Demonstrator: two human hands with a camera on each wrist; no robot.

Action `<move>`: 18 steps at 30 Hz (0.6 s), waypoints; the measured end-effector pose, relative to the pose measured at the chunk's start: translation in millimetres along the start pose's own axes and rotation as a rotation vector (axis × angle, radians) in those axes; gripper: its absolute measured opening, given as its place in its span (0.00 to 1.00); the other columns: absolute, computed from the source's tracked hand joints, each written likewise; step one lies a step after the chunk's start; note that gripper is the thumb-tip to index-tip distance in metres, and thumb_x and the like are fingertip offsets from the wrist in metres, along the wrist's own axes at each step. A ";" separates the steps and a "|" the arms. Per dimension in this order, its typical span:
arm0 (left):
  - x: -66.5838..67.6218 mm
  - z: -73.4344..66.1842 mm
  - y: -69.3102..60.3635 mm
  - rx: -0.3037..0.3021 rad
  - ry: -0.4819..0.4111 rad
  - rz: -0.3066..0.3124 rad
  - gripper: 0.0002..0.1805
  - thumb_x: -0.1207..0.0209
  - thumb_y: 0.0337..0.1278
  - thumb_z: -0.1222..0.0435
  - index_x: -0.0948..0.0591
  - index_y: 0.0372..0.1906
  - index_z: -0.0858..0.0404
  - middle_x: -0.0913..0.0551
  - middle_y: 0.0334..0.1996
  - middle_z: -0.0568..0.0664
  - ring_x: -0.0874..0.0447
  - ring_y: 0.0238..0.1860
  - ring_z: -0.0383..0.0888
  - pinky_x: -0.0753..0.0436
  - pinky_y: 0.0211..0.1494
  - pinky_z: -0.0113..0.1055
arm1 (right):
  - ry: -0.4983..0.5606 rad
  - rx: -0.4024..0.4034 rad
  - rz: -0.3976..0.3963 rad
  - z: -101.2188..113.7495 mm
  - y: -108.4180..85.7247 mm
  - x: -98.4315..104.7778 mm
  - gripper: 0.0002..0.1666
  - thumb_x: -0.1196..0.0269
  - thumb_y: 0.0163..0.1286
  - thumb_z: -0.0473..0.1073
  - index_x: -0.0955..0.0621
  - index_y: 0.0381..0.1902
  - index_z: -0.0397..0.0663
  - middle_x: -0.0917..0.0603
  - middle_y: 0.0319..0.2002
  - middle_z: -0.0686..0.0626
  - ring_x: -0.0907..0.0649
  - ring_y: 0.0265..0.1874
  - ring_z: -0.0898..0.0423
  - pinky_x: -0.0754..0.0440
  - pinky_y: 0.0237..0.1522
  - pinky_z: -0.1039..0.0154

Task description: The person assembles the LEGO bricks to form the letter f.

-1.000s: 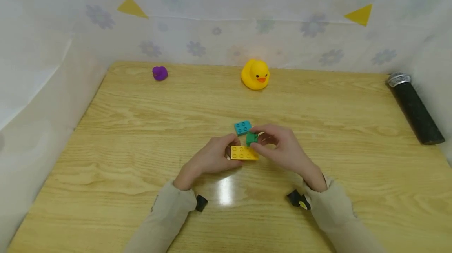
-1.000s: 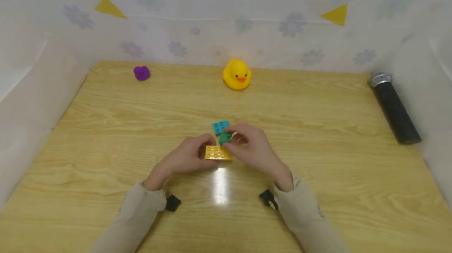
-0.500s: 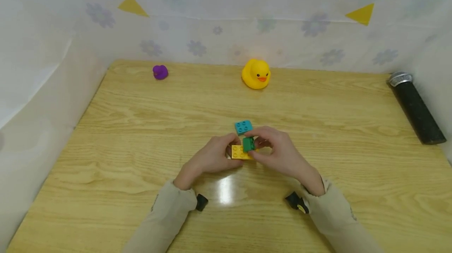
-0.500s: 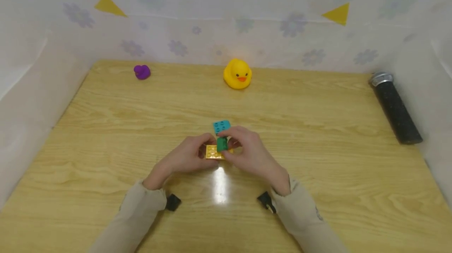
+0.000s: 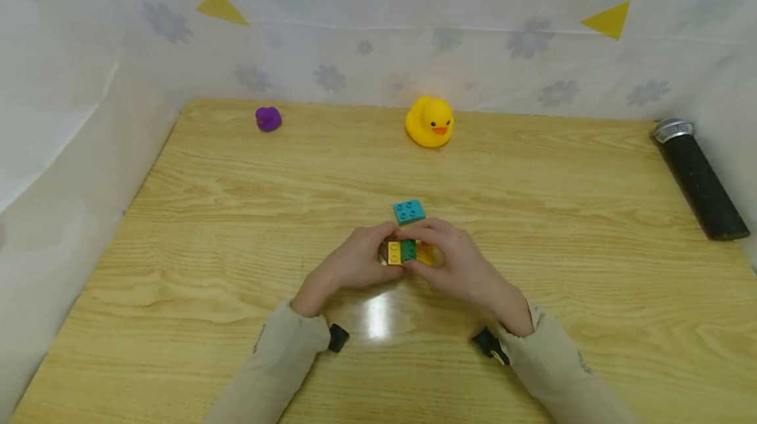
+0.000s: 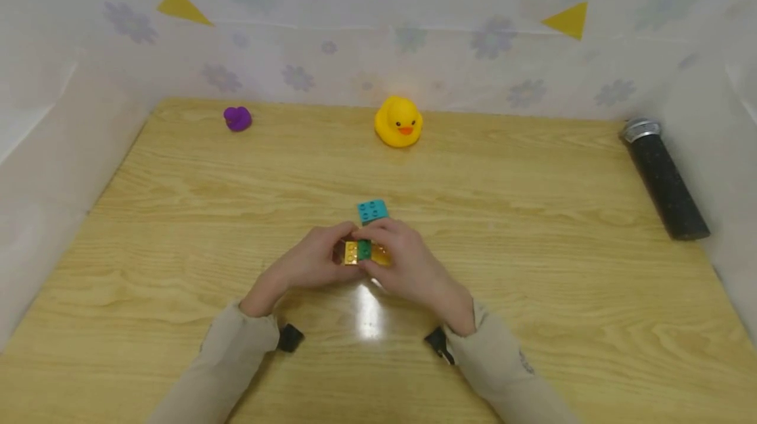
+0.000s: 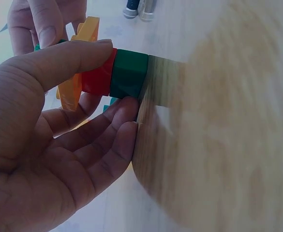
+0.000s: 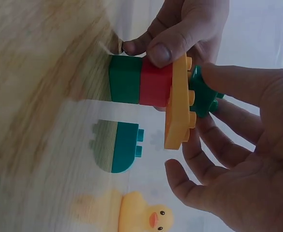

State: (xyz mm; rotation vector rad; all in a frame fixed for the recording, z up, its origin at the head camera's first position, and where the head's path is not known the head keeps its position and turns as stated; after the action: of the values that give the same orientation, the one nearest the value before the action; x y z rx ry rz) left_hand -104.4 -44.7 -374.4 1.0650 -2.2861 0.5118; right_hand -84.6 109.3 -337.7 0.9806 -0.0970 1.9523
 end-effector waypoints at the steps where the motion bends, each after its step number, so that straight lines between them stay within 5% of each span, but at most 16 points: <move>1: 0.2 0.0 0.0 0.002 -0.003 -0.002 0.22 0.33 0.53 0.61 0.25 0.52 0.60 0.21 0.35 0.45 0.26 0.29 0.40 0.26 0.32 0.31 | 0.000 -0.004 -0.002 -0.1 0.0 0.0 0.24 0.28 0.53 0.31 0.19 0.50 0.38 0.18 0.49 0.44 0.19 0.49 0.49 0.21 0.49 0.53; 18: -0.9 0.8 0.1 0.003 -0.002 -0.006 0.20 0.32 0.53 0.60 0.25 0.48 0.60 0.23 0.31 0.44 0.27 0.28 0.39 0.26 0.31 0.31 | 0.070 -0.075 -0.023 -5.5 -0.2 -0.3 0.23 0.26 0.52 0.35 0.18 0.48 0.41 0.15 0.46 0.48 0.18 0.46 0.53 0.21 0.48 0.54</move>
State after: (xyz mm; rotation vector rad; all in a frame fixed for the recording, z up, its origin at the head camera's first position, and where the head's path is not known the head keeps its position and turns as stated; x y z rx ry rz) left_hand -104.3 -44.6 -375.6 1.0739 -2.2844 0.5125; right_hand -87.7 111.5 -341.8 0.8601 -0.1184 1.9455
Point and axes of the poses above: each hand's wrist, its own y-axis towards the middle knuckle, its own x-axis out of the back of the hand, z = x × y, the point moved 4 cm from there along y, towards the middle knuckle
